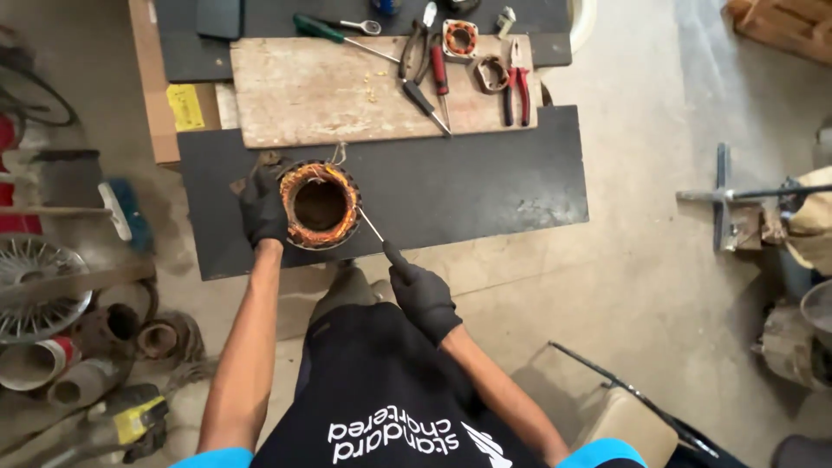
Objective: Inspecting and adjusting the copper windings of a motor stator using a hand tool
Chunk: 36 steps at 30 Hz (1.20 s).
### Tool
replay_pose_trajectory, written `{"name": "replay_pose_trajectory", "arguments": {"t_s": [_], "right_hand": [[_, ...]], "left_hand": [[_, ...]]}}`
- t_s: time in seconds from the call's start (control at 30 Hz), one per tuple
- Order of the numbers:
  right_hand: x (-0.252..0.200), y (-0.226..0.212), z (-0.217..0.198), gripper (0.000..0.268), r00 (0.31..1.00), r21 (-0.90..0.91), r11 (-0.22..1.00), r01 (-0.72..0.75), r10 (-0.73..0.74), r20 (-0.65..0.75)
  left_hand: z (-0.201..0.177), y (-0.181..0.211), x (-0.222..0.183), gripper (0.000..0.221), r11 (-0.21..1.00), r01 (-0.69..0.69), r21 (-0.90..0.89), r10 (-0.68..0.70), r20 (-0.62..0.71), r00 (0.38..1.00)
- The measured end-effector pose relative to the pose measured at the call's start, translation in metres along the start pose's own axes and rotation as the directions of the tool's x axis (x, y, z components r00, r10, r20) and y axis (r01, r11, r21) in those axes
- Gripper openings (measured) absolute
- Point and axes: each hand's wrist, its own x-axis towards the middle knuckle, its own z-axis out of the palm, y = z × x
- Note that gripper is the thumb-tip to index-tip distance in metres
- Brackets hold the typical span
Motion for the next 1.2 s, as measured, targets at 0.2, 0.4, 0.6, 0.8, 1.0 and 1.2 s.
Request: {"name": "replay_pose_trajectory", "arguments": {"t_s": [0.2,0.4,0.6,0.8,1.0,1.2], "right_hand": [[0.004,-0.018,-0.003,0.053,0.998,-0.006,0.998,-0.060,0.060,0.006],[0.007,-0.016,0.018,0.079,0.992,-0.131,0.991,-0.040,0.056,0.115],[-0.007,-0.018,0.058,0.086,0.996,0.100,0.993,0.059,-0.052,-0.070],[0.020,-0.002,0.107,0.054,0.962,-0.198,0.980,0.026,-0.078,-0.260],[0.042,-0.047,0.047,0.057,0.830,-0.037,0.960,0.279,-0.260,-0.493],[-0.011,-0.002,0.043,0.046,0.899,0.176,0.891,-0.419,0.434,-0.059]], "left_hand": [[-0.005,-0.036,0.016,0.042,0.728,-0.356,0.586,0.428,0.018,0.904],[-0.006,-0.008,0.007,0.041,0.858,-0.199,0.473,0.218,0.016,0.976],[-0.022,0.006,-0.002,0.043,0.905,-0.306,0.297,0.238,0.245,0.940],[-0.005,-0.016,0.008,0.029,0.808,-0.398,0.435,0.411,0.068,0.909],[-0.020,-0.025,0.013,0.029,0.766,-0.511,0.389,0.542,0.037,0.840],[-0.007,0.000,0.000,0.043,0.837,-0.292,0.462,0.295,0.068,0.953]]}}
